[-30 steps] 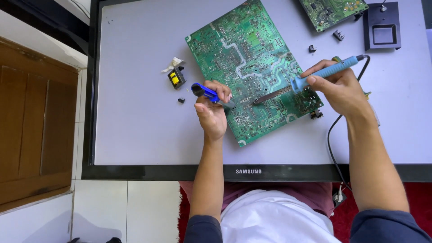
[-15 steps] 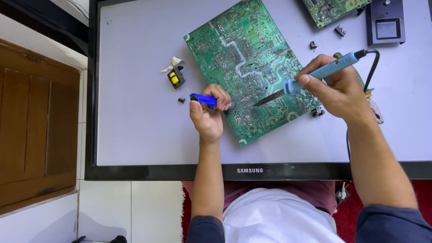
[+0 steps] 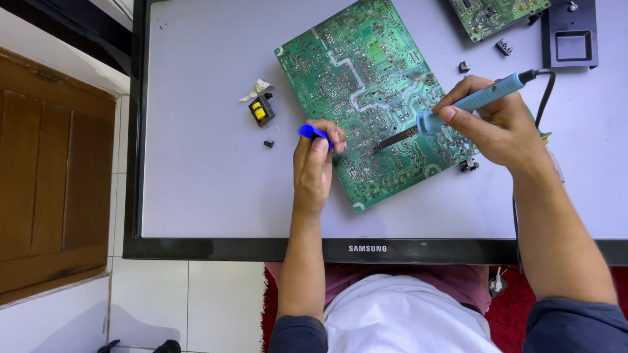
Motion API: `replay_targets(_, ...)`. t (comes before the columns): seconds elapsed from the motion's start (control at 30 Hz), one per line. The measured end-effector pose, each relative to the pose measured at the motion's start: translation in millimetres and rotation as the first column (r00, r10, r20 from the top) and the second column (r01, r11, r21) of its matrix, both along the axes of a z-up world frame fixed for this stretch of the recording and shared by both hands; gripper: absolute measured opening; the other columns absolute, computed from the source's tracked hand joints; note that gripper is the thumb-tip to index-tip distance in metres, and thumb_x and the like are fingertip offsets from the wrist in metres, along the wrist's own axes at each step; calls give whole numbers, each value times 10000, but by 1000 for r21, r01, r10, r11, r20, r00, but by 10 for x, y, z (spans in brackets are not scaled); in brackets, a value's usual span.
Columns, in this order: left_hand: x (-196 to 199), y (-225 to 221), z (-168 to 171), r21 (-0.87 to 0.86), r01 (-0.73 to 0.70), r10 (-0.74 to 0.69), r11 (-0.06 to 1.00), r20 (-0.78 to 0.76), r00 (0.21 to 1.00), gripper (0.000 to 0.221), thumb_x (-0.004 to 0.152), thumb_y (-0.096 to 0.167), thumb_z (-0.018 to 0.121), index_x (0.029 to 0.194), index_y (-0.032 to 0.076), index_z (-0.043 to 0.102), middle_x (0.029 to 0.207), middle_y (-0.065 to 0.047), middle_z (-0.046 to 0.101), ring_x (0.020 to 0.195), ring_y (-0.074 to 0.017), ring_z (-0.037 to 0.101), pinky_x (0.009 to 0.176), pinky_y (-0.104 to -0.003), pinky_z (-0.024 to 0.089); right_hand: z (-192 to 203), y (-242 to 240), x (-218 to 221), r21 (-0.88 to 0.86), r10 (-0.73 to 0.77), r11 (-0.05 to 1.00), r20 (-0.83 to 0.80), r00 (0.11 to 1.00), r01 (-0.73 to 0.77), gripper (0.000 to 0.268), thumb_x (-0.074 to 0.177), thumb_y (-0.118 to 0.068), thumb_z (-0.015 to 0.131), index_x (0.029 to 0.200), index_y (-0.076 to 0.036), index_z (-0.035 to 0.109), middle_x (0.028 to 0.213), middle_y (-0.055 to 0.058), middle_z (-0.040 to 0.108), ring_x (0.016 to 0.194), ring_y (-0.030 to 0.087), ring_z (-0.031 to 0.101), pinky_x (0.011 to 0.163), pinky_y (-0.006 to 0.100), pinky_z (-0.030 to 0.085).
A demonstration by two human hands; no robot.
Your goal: Using a soldering iron and a manual desoldering pump to remove solder from components on a printed circuit board.
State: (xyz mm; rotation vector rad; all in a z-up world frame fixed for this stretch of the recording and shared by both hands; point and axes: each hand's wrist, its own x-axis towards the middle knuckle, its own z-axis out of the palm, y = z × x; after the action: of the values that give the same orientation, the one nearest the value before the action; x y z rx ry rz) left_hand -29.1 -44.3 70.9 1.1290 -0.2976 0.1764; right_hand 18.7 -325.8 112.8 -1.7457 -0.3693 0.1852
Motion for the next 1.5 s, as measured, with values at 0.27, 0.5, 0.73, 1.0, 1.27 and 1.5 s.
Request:
replay_targets(0.27, 5, 2, -13, -21, -19, 21, 1000, 62, 998, 159, 1145, 249, 457, 1126, 122, 552, 967, -30, 488, 908, -150, 465, 901, -313, 408, -98, -47, 81, 19, 83, 996, 120, 989, -86, 213, 858, -125, 639, 971, 31, 728, 878, 123, 677, 813, 214, 589, 707, 332, 451)
replay_targets(0.5, 12, -10, -117, 9, -120, 119, 993, 77, 990, 204, 1119, 279, 442, 1087, 111, 554, 973, -45, 526, 892, -168, 518, 904, -353, 457, 6, 34, 108, -31, 157, 988, 245, 957, -154, 225, 750, -138, 630, 886, 15, 724, 801, 113, 632, 786, 241, 558, 782, 392, 451)
replay_targets(0.73, 49, 17, -198, -197, -188, 198, 962, 33, 980, 228, 1107, 318, 479, 1081, 97, 527, 866, -78, 524, 845, -217, 545, 917, -419, 525, 136, 272, -39, -208, 210, 968, 361, 909, -142, 179, 839, -191, 623, 829, -18, 669, 769, 47, 648, 721, 191, 537, 873, 394, 362)
replay_targets(1.0, 72, -201, -135, -334, -77, 111, 940, 85, 990, 164, 1131, 241, 445, 1089, 101, 519, 903, -67, 534, 853, -205, 530, 882, -362, 482, -380, 163, 43, 45, -298, 954, 59, 953, 295, 171, 1071, -99, 614, 905, -75, 579, 820, 44, 626, 708, 115, 578, 607, 231, 469)
replay_targets(1.27, 116, -351, -122, -205, -52, 63, 977, 49, 997, 165, 1125, 245, 426, 1094, 101, 502, 923, -70, 497, 869, -189, 509, 881, -355, 468, -785, -121, 31, 168, -486, 824, -280, 828, 540, 251, 1014, -162, 610, 794, -205, 497, 822, -50, 554, 753, 60, 590, 584, 181, 407)
replay_targets(1.5, 109, -394, -150, -132, -50, 56, 990, 42, 998, 145, 1109, 220, 416, 1095, 99, 494, 931, -75, 497, 882, -193, 510, 886, -353, 467, -802, -185, 35, 294, -536, 748, -260, 803, 594, 203, 994, -162, 624, 821, -185, 522, 819, -11, 557, 789, 92, 654, 554, 198, 460)
